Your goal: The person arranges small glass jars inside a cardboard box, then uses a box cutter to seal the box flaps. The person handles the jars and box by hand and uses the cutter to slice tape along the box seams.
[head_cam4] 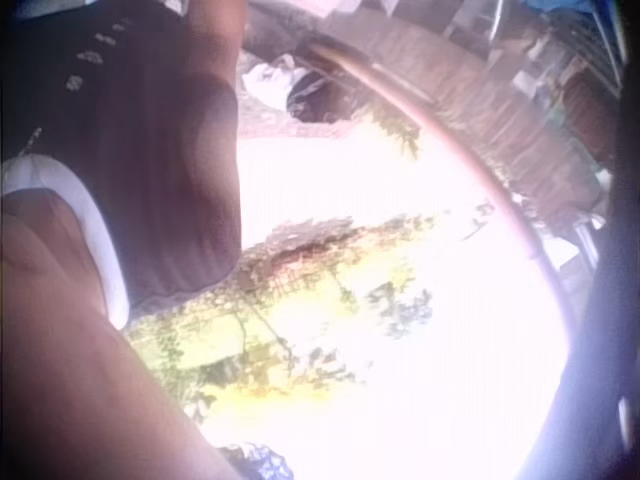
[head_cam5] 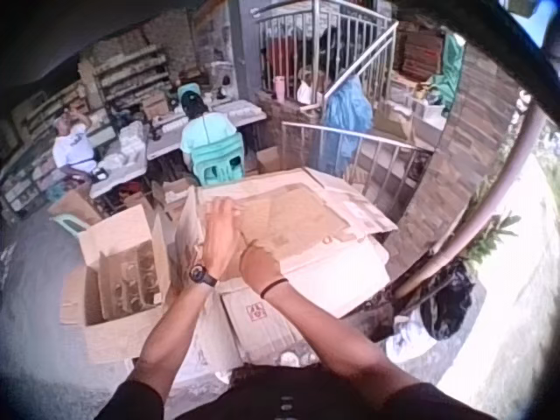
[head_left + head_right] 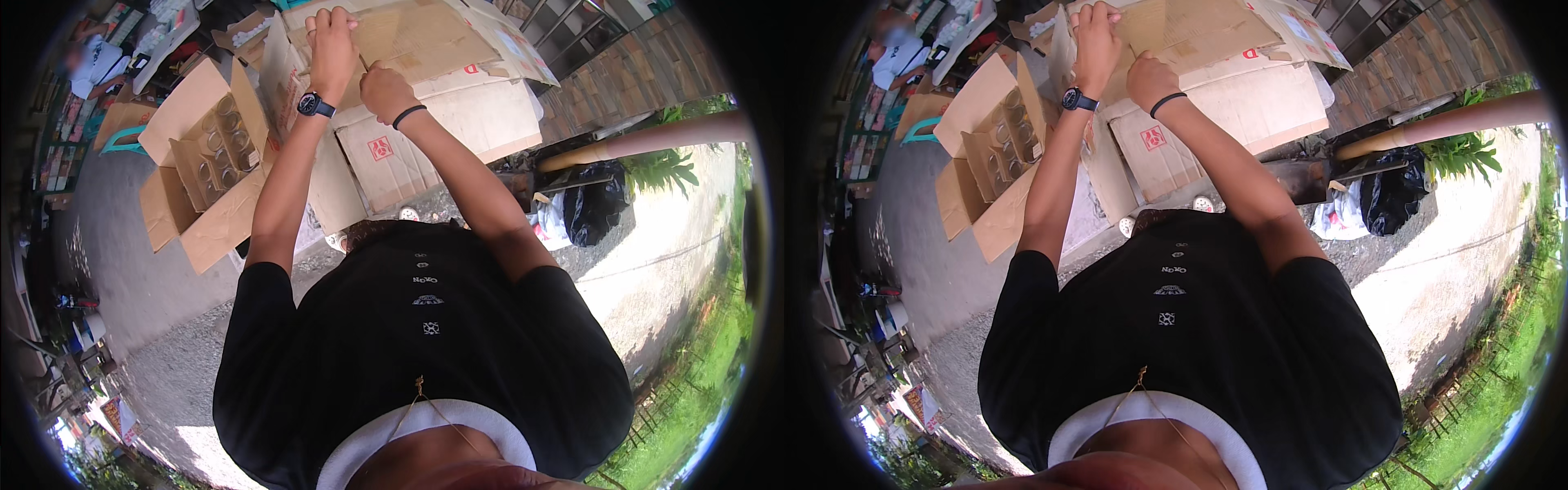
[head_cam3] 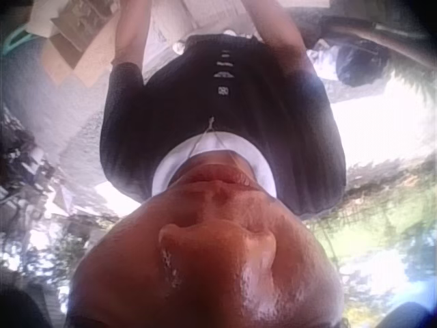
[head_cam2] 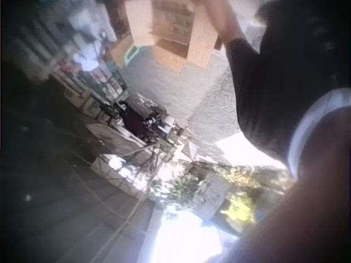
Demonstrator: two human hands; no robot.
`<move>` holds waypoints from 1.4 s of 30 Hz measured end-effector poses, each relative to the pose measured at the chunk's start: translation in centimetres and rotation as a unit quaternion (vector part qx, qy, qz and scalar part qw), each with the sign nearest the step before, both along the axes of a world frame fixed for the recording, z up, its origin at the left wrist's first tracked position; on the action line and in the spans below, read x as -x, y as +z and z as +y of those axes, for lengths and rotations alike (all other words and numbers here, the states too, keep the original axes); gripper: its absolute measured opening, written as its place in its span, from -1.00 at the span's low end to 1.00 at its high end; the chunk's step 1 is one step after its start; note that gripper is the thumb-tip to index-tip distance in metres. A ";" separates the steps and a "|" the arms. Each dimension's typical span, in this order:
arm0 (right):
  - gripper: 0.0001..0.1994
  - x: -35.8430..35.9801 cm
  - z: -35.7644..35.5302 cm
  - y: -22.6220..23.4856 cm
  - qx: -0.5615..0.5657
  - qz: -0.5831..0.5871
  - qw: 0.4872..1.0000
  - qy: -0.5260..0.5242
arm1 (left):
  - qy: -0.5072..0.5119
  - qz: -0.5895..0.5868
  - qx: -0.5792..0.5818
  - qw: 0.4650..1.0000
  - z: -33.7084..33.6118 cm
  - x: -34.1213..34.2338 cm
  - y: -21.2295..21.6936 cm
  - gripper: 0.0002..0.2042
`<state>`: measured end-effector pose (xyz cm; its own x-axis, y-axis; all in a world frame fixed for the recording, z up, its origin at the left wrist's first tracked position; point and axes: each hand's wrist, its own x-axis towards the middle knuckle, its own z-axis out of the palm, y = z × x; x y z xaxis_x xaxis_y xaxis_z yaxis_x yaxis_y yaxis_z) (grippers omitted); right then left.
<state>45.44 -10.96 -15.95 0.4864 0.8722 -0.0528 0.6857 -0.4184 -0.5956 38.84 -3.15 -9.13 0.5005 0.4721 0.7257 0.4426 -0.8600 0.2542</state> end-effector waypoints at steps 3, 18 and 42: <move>-0.74 1.1 -0.6 -3.2 0.046 -0.032 0.998 -0.017 | -0.018 -0.016 0.003 1.000 -0.1 -0.1 0.2 -0.88; -0.58 -6.8 -2.1 1.3 0.055 0.157 0.982 0.086 | 0.021 -0.088 0.069 0.993 5.2 6.6 0.0 -0.64; -0.68 0.9 -2.9 0.0 -0.059 -0.058 0.996 -0.028 | 0.055 0.150 0.010 0.987 1.6 1.9 -7.7 -0.83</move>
<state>44.58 -13.89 -15.94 0.5312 0.8403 0.1081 0.7306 -0.3898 -0.5607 36.98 -1.55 -16.84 0.6367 0.5485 0.5420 0.5906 -0.7988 0.1145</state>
